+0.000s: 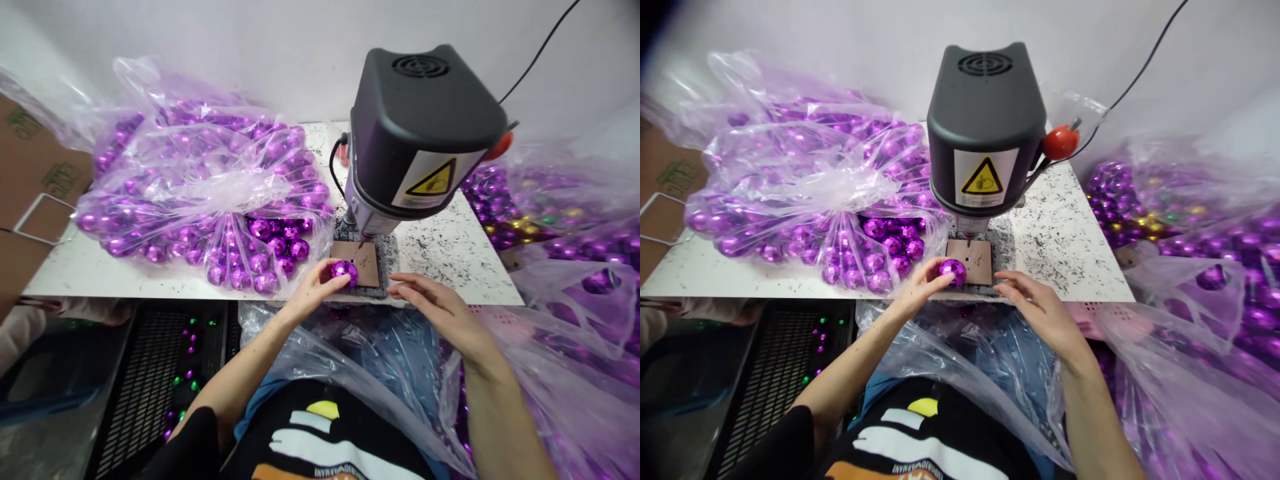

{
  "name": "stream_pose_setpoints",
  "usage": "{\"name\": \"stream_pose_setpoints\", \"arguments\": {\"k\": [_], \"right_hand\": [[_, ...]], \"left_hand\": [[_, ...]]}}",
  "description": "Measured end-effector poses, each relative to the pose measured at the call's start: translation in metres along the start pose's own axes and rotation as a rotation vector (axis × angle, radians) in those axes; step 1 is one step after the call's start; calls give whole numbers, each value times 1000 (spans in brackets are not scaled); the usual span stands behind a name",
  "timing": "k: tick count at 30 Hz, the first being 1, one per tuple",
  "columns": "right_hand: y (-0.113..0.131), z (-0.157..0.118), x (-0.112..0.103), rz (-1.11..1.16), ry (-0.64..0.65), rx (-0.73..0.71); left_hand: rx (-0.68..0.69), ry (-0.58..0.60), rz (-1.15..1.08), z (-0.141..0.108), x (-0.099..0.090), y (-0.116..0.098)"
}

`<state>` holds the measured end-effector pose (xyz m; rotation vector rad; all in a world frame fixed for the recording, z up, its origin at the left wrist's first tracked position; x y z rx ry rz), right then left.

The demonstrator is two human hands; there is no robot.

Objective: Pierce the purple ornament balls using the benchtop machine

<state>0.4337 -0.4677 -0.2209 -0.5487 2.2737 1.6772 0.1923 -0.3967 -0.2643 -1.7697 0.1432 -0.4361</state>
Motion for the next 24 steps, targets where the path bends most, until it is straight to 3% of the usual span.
{"name": "stream_pose_setpoints", "arguments": {"k": [3, 7, 10, 14, 19, 24], "right_hand": [[-2, -1, -4, 2, -25, -18], [-3, -1, -6, 4, -25, -32], [-7, 0, -7, 6, -25, -24], [-7, 1, -9, 10, -31, -3], [-1, 4, -10, 0, -20, 6], [-3, 5, -11, -3, -21, 0]], "left_hand": [[-9, -65, -25, 17, -5, -3], [-86, 22, -194, 37, -11, 0], [-70, 28, -170, 43, -11, 3], [51, -26, 50, 47, -4, 7], [243, -115, 521, 49, 3, 10], [500, -68, 828, 46, 11, 16]]}}
Point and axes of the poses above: each hand's wrist, its own z-axis towards the middle knuckle, its own x-axis out of the palm, y = z × x, the point moved 1 cm from there along z, towards the middle knuckle, and after that the axes turned 4 degrees about -z, right-handed, at the moved point
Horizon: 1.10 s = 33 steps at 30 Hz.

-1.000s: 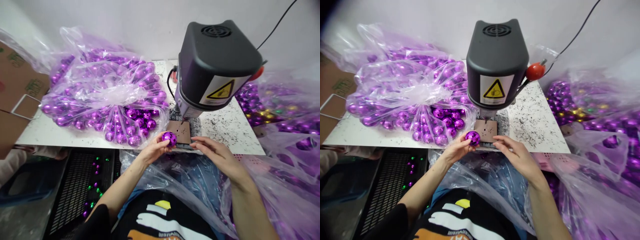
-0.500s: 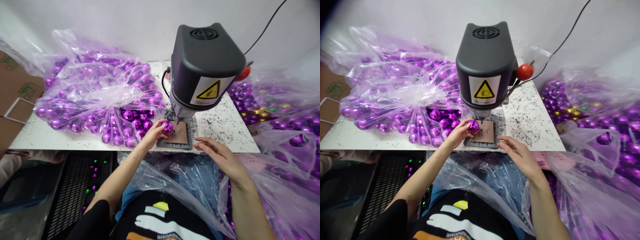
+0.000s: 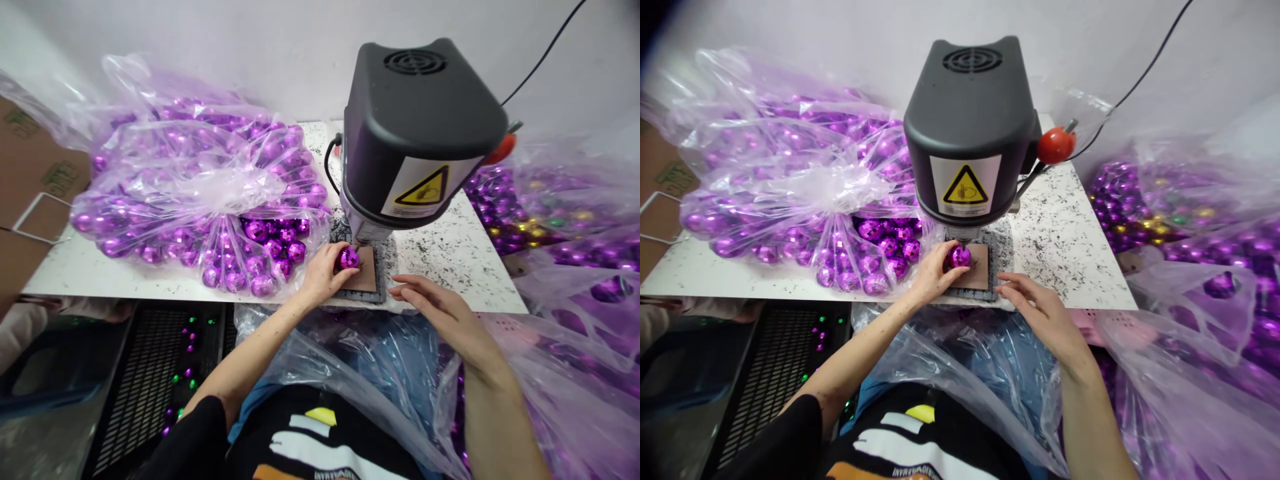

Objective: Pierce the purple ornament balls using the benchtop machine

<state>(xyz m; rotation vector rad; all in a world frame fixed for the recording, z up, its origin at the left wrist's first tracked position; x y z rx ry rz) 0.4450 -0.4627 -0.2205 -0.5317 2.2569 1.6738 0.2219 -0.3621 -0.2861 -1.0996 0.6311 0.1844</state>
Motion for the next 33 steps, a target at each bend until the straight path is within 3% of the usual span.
{"name": "stream_pose_setpoints", "arguments": {"k": [4, 7, 10, 11, 13, 16, 18, 22, 29, 33], "right_hand": [[9, 1, -13, 21, -107, -71], [43, 1, -29, 92, -398, -217], [93, 4, -44, 136, -700, -544], [109, 7, -47, 83, -755, -641], [135, 17, -52, -88, -797, -703], [153, 41, -58, -393, -900, -606], [153, 58, -60, -416, -892, -571], [148, 70, -54, -229, -882, -691], [123, 29, -25, -370, -1099, -735], [97, 11, -9, -463, -1136, -716]], "left_hand": [[57, -59, 72, -2, 14, 1], [44, -55, 45, -2, 20, 4], [55, -4, 37, -2, 21, 6], [59, 2, 39, -3, 21, 6], [67, 0, 48, -3, 20, 6], [82, -3, 59, -3, 21, 5], [96, 0, 58, -3, 21, 5], [108, 24, 68, -3, 21, 5], [118, 57, 69, -4, 19, 5], [117, 58, 66, -5, 20, 5]]}}
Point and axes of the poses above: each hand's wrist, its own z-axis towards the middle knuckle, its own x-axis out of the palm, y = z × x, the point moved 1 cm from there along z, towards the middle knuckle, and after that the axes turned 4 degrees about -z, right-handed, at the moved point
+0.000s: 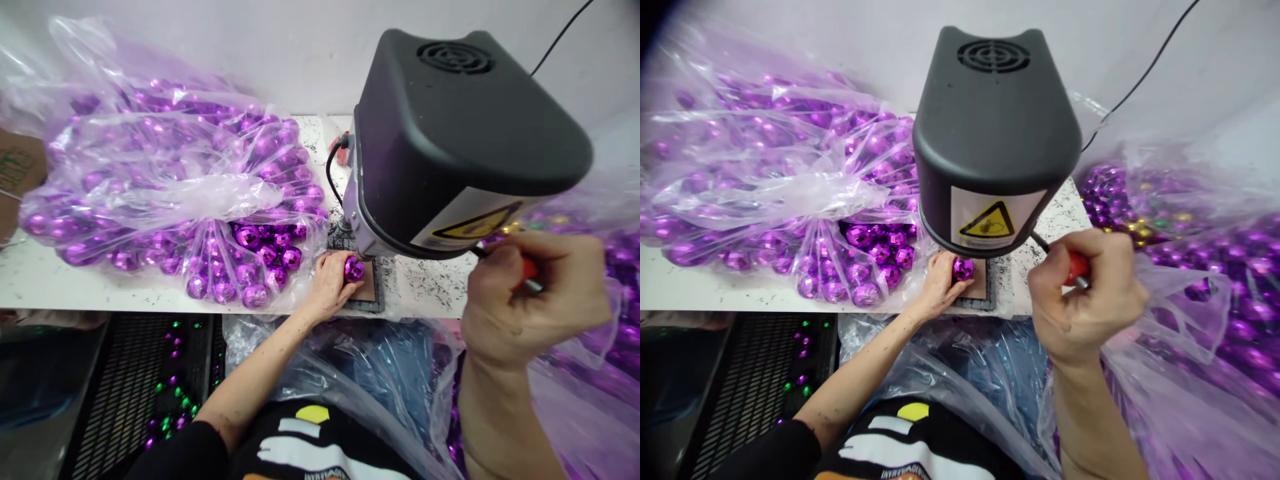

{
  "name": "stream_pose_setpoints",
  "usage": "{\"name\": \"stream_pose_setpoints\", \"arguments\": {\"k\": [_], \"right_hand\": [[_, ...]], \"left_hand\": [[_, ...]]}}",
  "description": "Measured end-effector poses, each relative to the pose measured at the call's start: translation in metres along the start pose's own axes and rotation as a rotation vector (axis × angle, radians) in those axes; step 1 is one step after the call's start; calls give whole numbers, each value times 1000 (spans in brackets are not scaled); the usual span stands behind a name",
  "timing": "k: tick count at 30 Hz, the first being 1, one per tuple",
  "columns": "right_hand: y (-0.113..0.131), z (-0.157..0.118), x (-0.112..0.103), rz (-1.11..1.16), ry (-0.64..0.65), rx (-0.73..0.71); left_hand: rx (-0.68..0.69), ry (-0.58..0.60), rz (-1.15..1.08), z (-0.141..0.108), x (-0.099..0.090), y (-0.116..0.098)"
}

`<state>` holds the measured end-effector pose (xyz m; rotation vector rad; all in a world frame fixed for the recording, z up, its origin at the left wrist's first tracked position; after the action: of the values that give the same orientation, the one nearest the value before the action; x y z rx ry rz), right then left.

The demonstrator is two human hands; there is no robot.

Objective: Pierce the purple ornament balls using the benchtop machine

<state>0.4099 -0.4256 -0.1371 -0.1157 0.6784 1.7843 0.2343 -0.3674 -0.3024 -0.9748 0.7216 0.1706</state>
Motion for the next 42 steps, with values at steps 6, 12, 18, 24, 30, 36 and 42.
{"name": "stream_pose_setpoints", "arguments": {"k": [6, 12, 18, 24, 30, 36, 42], "right_hand": [[-7, -28, 11, 112, -56, -42], [-10, -39, 25, 210, -138, -32], [-14, -45, 34, 218, -192, -54], [-16, -49, 38, 207, -193, -23], [-22, -59, 35, 142, -113, 141], [-27, -73, 42, 91, -37, 181], [-22, -57, 41, 98, -168, 76]], "left_hand": [[-25, 21, -1, 0, 0, -1], [-19, 17, 7, 0, 0, -3], [-22, 24, 10, 0, 0, -1], [-25, 24, 23, 1, 0, -1], [1, -1, 4, 1, 0, -1], [-31, 9, 4, 1, -1, -3], [-4, -1, 5, 1, 0, -2]]}}
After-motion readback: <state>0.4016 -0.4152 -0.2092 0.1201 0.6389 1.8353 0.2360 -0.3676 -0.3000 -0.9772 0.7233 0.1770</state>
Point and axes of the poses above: each hand's wrist, its own z-axis towards the middle knuckle, its own x-axis out of the palm, y = z × x, the point moved 1 cm from there along z, towards the middle knuckle, and after that the axes turned 4 degrees about -z, right-handed, at the moved point
